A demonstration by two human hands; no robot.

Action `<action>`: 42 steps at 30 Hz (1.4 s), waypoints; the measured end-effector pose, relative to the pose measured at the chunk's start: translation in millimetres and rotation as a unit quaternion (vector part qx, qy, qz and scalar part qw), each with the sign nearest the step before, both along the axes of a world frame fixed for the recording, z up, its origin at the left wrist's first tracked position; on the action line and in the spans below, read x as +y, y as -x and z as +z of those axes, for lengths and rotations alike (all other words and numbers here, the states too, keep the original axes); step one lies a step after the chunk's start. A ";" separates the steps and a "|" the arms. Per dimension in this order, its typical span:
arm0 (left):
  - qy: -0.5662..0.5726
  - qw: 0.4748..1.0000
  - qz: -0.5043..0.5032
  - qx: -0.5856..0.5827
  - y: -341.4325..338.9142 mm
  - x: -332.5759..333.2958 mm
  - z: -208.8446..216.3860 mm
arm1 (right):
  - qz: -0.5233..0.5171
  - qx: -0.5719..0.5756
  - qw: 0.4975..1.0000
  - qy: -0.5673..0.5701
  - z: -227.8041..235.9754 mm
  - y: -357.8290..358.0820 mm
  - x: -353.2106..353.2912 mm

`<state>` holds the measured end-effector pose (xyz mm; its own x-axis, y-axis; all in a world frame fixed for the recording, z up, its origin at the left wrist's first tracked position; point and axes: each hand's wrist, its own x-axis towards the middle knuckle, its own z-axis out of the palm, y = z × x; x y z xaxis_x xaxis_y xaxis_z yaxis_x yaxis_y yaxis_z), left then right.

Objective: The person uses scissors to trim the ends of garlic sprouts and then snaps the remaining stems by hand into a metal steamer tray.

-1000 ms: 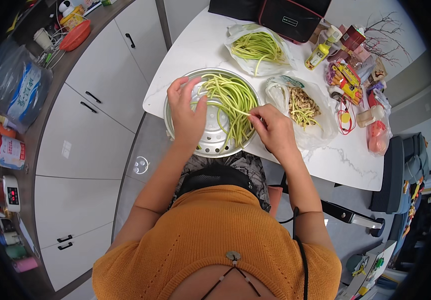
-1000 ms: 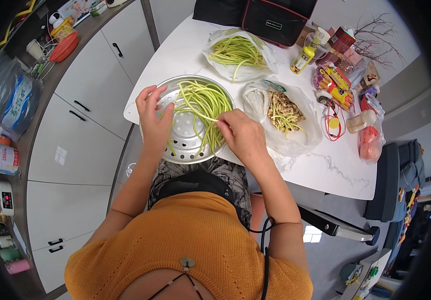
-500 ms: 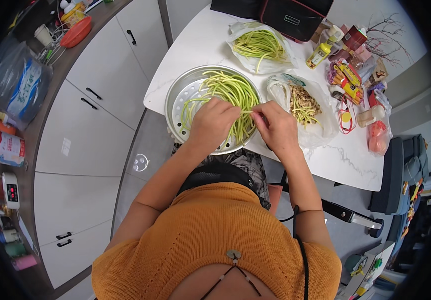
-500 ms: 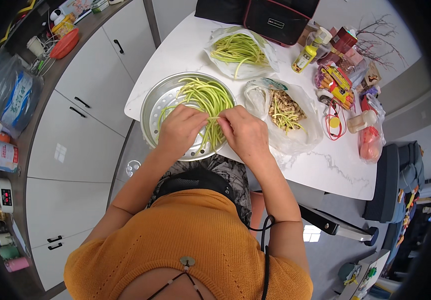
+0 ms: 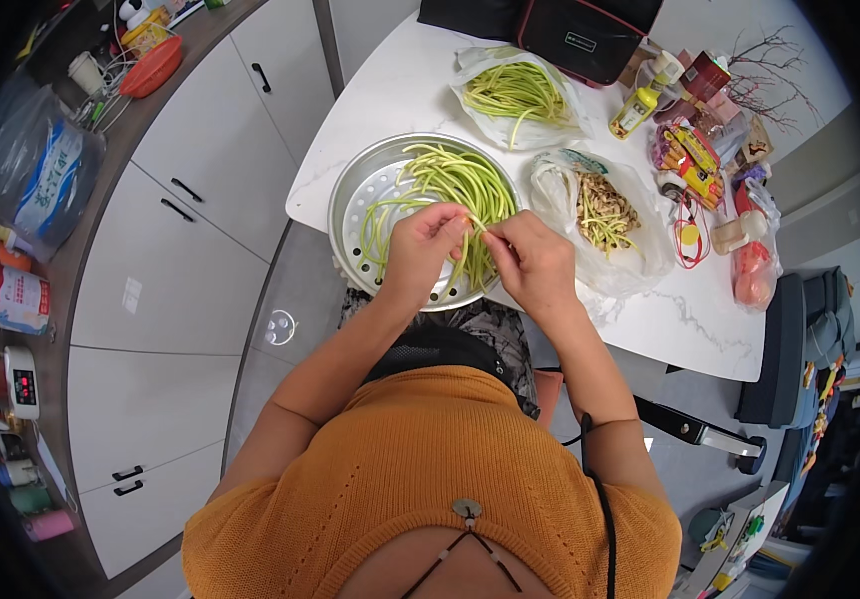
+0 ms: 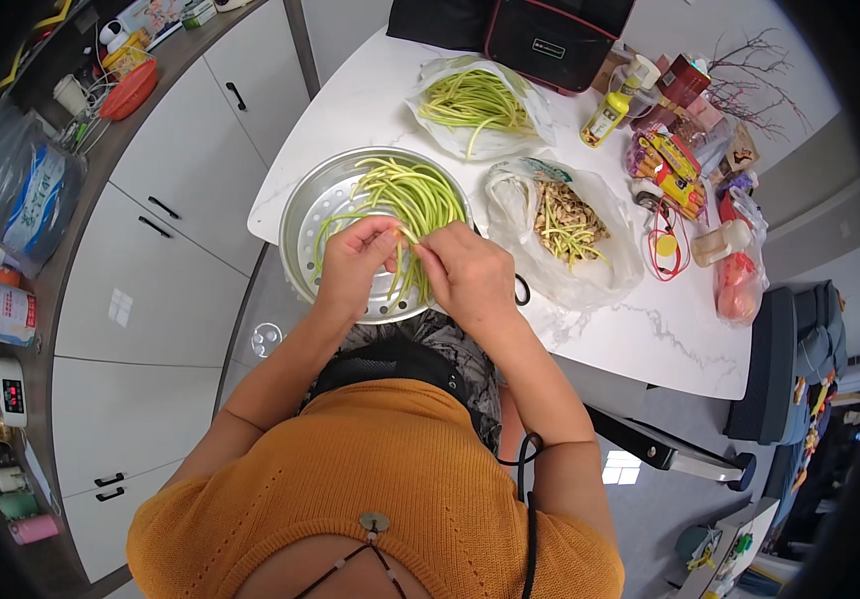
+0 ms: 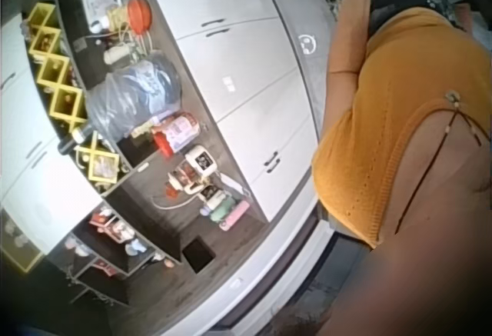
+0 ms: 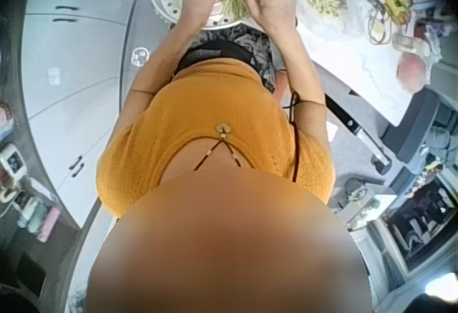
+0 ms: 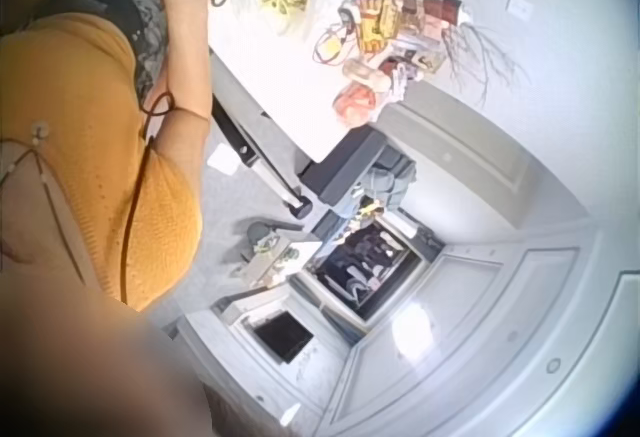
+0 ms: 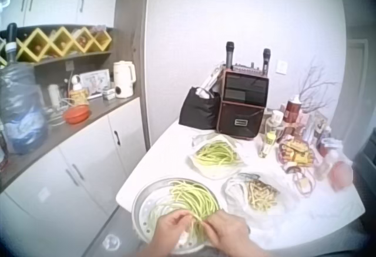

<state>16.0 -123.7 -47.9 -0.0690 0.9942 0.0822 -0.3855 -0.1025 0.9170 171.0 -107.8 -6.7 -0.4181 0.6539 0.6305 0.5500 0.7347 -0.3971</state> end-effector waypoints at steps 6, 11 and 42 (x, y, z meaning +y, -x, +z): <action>0.019 0.999 0.002 -0.028 -2.7 2.6 -4.5 | 0.002 -0.048 0.999 -0.024 0.6 3.6 -2.6; 0.028 0.998 -0.005 -0.055 -4.0 2.0 -4.2 | 0.010 -0.047 0.999 -0.025 0.4 3.2 -1.5; -0.052 0.998 0.028 0.027 0.7 -6.5 1.3 | -0.017 0.126 0.980 0.154 -11.0 7.3 -6.7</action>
